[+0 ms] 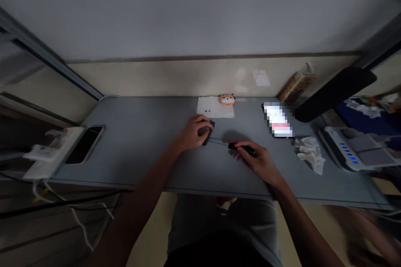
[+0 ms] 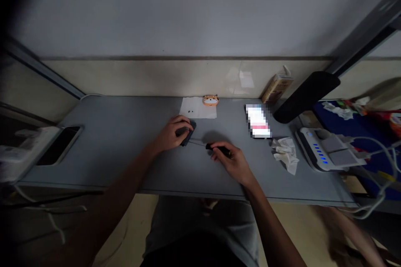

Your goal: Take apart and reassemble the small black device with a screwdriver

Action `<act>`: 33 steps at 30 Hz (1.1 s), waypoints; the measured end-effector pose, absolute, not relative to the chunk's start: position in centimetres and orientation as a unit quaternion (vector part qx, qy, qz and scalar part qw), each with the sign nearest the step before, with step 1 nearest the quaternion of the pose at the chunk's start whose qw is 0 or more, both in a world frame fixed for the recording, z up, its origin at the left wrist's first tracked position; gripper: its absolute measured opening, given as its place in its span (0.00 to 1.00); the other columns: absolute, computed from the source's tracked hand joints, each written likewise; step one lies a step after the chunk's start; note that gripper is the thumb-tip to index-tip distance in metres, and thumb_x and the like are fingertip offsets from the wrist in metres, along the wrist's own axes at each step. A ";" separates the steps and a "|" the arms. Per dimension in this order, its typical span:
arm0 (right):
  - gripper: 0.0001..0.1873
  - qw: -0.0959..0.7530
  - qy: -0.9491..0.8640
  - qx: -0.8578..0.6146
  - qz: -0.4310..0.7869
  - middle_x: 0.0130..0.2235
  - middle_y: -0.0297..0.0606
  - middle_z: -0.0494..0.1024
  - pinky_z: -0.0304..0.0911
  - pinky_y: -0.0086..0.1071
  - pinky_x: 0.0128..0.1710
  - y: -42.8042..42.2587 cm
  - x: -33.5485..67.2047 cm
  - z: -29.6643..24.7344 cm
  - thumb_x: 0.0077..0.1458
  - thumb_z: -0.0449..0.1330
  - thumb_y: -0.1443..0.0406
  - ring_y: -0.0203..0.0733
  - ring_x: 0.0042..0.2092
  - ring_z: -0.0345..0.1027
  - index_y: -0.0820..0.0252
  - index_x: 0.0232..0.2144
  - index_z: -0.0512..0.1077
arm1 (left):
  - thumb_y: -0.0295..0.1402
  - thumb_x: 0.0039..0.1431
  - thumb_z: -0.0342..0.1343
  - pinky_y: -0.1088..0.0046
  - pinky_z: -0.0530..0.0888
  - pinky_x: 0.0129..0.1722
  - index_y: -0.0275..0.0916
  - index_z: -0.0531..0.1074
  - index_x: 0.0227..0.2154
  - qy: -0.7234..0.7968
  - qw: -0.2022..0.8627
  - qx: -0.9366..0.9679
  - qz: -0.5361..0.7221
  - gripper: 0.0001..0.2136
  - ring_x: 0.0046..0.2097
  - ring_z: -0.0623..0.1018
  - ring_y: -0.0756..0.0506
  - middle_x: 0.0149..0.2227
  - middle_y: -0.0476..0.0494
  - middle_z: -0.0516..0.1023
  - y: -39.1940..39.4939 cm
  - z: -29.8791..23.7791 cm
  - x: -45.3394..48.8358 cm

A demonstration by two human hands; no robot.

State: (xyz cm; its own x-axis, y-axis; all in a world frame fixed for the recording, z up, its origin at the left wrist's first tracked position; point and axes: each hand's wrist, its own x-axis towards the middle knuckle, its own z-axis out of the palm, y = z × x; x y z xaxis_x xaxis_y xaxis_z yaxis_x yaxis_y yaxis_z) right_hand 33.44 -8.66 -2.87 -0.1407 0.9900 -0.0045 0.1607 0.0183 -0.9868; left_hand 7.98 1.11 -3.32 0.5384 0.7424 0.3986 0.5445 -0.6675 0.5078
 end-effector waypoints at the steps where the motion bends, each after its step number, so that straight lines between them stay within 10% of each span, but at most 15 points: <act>1: 0.22 0.425 -0.574 -0.501 0.489 0.47 0.46 0.85 0.76 0.37 0.34 -8.7 33.4 -2.8 0.57 0.63 0.44 0.39 0.32 0.77 0.56 0.39 0.78 | 0.27 0.63 0.53 0.56 0.71 0.56 0.42 0.77 0.37 0.377 0.156 0.862 0.300 0.08 0.49 0.76 0.42 0.44 0.43 0.76 1.1 -3.3 7.9; 17: 0.24 0.430 -0.563 -0.505 0.494 0.45 0.46 0.85 0.75 0.38 0.35 -8.7 33.3 -2.7 0.55 0.64 0.43 0.39 0.30 0.76 0.56 0.37 0.79 | 0.34 0.68 0.53 0.56 0.69 0.60 0.43 0.75 0.45 0.425 0.148 0.837 0.312 0.08 0.55 0.73 0.40 0.49 0.40 0.74 -0.3 -2.3 5.9; 24: 0.24 0.439 -0.555 -0.500 0.499 0.44 0.47 0.85 0.74 0.36 0.33 -8.7 33.3 -3.1 0.55 0.64 0.44 0.39 0.30 0.76 0.58 0.37 0.79 | 0.38 0.61 0.63 0.48 0.63 0.67 0.46 0.58 0.67 0.468 0.165 0.818 0.291 0.34 0.69 0.63 0.32 0.67 0.33 0.62 -3.7 -4.8 6.2; 33: 0.23 0.444 -0.550 -0.501 0.499 0.42 0.46 0.86 0.75 0.37 0.35 -8.7 33.3 -3.3 0.55 0.65 0.44 0.39 0.31 0.76 0.57 0.36 0.80 | 0.35 0.61 0.62 0.50 0.64 0.68 0.46 0.61 0.66 0.461 0.197 0.806 0.313 0.31 0.69 0.64 0.33 0.66 0.33 0.61 -3.5 -5.0 6.1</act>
State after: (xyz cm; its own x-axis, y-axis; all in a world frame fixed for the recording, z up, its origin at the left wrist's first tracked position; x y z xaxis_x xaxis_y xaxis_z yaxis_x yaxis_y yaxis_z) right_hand 33.26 -8.67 -3.31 -0.1038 0.9945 -0.0119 0.1091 -0.0006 -0.9940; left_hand 6.13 -3.48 -5.01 0.3781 0.8673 0.3238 0.6203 -0.4969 0.6069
